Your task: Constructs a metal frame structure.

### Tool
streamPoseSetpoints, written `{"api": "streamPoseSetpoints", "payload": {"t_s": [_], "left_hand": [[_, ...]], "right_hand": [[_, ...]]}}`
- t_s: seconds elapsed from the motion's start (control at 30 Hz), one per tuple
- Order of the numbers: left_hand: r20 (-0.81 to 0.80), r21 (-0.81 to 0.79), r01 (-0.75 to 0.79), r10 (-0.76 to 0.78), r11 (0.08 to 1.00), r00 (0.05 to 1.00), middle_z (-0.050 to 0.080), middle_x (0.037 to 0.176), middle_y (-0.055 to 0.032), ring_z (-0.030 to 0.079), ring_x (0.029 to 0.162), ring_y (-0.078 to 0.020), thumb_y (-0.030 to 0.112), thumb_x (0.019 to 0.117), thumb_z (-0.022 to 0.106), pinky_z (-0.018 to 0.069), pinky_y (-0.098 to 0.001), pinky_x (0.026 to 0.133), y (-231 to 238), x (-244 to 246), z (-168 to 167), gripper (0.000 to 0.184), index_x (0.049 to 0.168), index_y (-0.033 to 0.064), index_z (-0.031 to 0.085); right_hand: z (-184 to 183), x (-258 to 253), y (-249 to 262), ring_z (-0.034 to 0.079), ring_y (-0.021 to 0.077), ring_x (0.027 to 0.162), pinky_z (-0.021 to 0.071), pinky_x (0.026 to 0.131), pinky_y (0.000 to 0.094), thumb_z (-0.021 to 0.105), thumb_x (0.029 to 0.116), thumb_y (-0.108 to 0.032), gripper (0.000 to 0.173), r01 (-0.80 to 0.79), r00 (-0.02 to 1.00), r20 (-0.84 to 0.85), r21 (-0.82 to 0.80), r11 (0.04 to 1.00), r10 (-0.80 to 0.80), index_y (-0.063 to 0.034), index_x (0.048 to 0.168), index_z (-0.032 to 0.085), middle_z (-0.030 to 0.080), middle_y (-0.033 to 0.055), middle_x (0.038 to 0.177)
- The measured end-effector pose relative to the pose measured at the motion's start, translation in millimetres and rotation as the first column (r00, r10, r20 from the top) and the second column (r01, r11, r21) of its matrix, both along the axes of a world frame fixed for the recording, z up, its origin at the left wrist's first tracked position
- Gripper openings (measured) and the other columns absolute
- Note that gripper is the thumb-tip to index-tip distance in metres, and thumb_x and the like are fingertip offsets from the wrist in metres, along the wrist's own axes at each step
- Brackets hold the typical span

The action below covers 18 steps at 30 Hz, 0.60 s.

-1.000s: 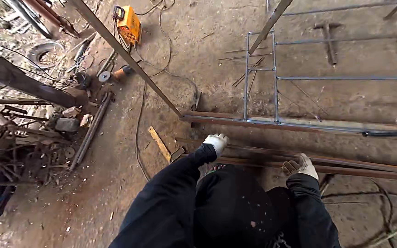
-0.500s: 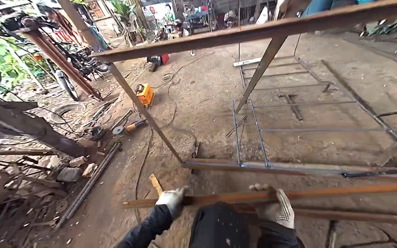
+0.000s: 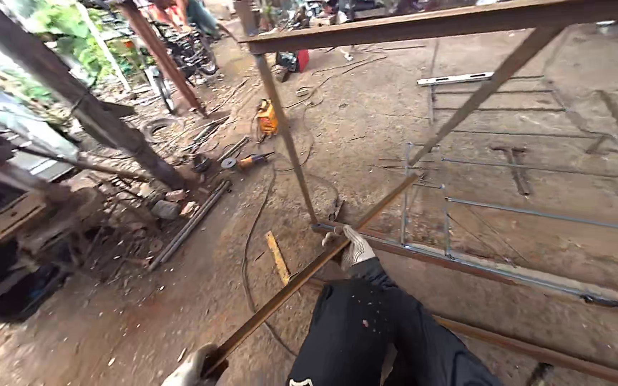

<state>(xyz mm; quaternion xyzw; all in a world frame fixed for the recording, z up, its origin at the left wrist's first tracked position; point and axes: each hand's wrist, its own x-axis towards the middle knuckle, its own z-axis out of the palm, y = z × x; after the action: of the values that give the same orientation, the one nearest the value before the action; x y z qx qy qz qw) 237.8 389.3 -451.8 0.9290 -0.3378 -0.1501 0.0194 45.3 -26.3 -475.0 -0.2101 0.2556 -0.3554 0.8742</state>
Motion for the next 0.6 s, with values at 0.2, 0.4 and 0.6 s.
{"api": "streamPoseSetpoints", "payload": {"t_s": [0.2, 0.4, 0.6], "left_hand": [[-0.308, -0.405, -0.058, -0.077, 0.912, 0.948, 0.073, 0.085, -0.0020, 0.070, 0.073, -0.0183, 0.053, 0.0973, 0.062, 0.0598, -0.0511, 0.071, -104.4, -49.1, -3.5, 0.041, 0.122, 0.0214, 0.072], [-0.457, -0.790, -0.143, -0.417, 0.596, 0.785, 0.068, 0.076, -0.0093, 0.064, 0.059, -0.0198, 0.037, 0.1065, 0.052, 0.0587, -0.0416, 0.057, -334.4, -49.5, 61.1, 0.039, 0.113, 0.0036, 0.071], [-0.495, -0.862, -0.248, -0.629, 0.441, 0.600, 0.064, 0.067, -0.0073, 0.061, 0.051, -0.0179, 0.036, 0.1059, 0.057, 0.0571, -0.0355, 0.049, -499.3, -71.7, 158.6, 0.038, 0.112, 0.0002, 0.068]], "right_hand": [[126.2, 34.3, -84.3, 0.070, 0.0234, 0.099, 0.0609, 0.082, 0.0437, 0.038, 0.1101, -0.044, 0.048, -0.226, 0.954, -0.279, -0.442, 0.868, 0.106, -0.0111, 0.142, 0.050, 0.070, 0.0108, 0.118], [159.2, -11.5, -86.5, 0.075, 0.0228, 0.096, 0.0647, 0.082, 0.0446, 0.065, 0.1003, -0.040, 0.056, -0.424, 0.745, -0.646, -0.651, 0.630, -0.165, -0.0175, 0.149, 0.050, 0.073, 0.0070, 0.120], [105.4, -36.1, -96.9, 0.074, 0.0229, 0.086, 0.0631, 0.080, 0.0477, 0.077, 0.0905, -0.035, 0.072, -0.670, 0.502, -0.840, -0.529, 0.522, -0.206, -0.0111, 0.151, 0.046, 0.072, 0.0100, 0.121]]}}
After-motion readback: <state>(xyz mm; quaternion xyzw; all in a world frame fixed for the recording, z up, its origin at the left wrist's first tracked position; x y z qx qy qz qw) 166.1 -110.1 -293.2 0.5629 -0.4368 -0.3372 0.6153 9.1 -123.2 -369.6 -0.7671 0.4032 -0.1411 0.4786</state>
